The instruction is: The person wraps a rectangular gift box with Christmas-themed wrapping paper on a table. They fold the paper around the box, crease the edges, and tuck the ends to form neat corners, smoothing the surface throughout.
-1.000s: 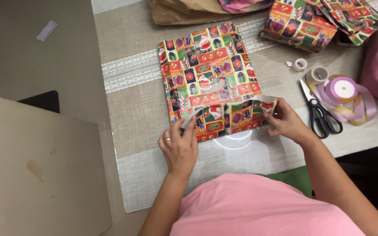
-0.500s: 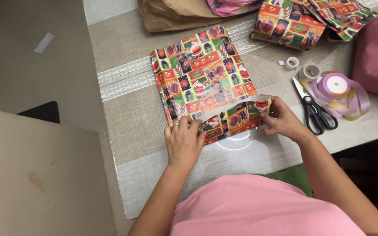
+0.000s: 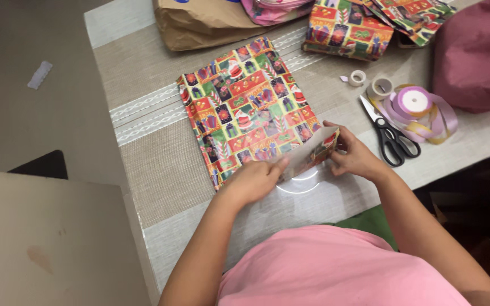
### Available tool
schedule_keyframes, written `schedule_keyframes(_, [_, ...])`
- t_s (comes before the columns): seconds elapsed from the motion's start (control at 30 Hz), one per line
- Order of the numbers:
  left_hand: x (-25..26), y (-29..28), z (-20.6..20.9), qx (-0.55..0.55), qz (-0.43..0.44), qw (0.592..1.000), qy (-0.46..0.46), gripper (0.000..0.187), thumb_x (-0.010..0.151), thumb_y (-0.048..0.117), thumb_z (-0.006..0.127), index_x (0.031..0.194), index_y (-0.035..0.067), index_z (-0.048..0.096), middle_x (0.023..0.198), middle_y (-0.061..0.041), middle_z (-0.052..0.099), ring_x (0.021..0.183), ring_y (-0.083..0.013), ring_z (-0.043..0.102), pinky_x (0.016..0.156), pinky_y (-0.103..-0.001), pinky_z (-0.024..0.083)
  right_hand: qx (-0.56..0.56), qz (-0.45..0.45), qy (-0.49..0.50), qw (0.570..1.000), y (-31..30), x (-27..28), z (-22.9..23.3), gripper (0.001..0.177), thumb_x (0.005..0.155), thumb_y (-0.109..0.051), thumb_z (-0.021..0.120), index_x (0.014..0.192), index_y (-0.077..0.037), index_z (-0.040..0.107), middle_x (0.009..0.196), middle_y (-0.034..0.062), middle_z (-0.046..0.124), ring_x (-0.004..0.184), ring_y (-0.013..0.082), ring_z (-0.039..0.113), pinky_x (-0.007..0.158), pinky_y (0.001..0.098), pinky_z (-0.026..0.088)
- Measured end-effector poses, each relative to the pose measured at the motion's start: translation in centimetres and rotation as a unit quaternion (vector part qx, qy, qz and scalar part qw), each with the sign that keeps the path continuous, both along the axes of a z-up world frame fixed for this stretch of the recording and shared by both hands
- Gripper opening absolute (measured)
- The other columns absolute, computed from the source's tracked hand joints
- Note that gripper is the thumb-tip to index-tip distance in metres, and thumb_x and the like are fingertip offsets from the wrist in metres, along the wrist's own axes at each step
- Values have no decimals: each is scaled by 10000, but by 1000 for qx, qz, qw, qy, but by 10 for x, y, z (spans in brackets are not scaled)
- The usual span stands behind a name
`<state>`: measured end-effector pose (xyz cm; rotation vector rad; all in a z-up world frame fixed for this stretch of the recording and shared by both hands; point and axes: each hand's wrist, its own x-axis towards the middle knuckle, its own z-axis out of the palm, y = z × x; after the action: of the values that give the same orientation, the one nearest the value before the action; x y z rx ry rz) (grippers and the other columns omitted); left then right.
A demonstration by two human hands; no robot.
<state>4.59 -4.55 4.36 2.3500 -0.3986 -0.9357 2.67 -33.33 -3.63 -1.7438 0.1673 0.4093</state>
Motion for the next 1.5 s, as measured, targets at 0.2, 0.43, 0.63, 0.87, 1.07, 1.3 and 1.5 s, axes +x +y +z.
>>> schedule_keyframes(0.2, [0, -39, -54, -35, -107, 992, -47, 380, 942, 322, 536, 1176, 94, 731, 1195, -184, 717, 1149, -340, 675, 1017, -439, 489, 23, -2, 37, 999, -6, -10, -9, 832, 804, 68, 512, 1576, -219, 393, 876, 74, 608, 569, 126, 597, 500, 309, 522])
schedule_keyframes(0.43, [0, -81, -103, 12, -136, 984, -115, 491, 932, 105, 499, 1403, 190, 609, 1347, -163, 648, 1239, -338, 620, 1013, -471, 492, -64, 34, -7, 997, -11, -19, -14, 1000, 726, 126, 592, 1619, -235, 322, 983, 126, 681, 656, 138, 613, 627, 289, 553])
schedule_keyframes(0.63, [7, -104, -123, 71, -189, 967, -158, 610, 977, 129, 474, 1553, 323, 430, 1428, -154, 593, 1250, -318, 627, 996, -442, 525, -29, -34, 34, 998, -7, -26, -24, 889, 807, 31, 511, 1631, -238, 314, 1159, 112, 649, 745, 177, 626, 661, 361, 569])
schedule_keyframes(0.87, [11, -136, -157, 168, -257, 949, -65, 696, 1026, 207, 441, 1626, 411, 153, 1554, -135, 456, 1329, -310, 567, 1048, -424, 498, -291, 16, -231, 928, -19, -40, -57, 857, 728, -31, 615, 1553, -121, 401, 1480, 152, 569, 1383, 380, 479, 1139, 465, 396])
schedule_keyframes(1.07, [24, -148, -170, 128, -299, 937, -127, 592, 1012, 174, 452, 1582, 275, 327, 1519, -83, 535, 1337, -278, 575, 1085, -433, 465, -341, 40, -219, 913, -18, -40, -60, 950, 678, -54, 664, 1570, -169, 359, 1471, 61, 581, 1455, 356, 406, 1140, 526, 306])
schedule_keyframes(1.3, [29, -129, -155, 67, -285, 942, -162, 354, 987, 134, 495, 1308, 180, 638, 1290, -146, 687, 1196, -308, 664, 992, -469, 524, -393, 69, -145, 905, -11, -31, -40, 970, 681, -142, 731, 1568, -217, 345, 1457, 10, 601, 1431, 309, 439, 1107, 515, 350])
schedule_keyframes(1.5, [18, -120, -165, -61, -220, 911, -344, 241, 915, 128, 547, 1070, 25, 701, 1149, -190, 716, 1096, -328, 686, 953, -463, 534, -383, 55, -211, 898, 3, -35, -41, 971, 718, -170, 716, 1584, -81, 288, 1455, 114, 566, 1435, 364, 389, 1126, 549, 301])
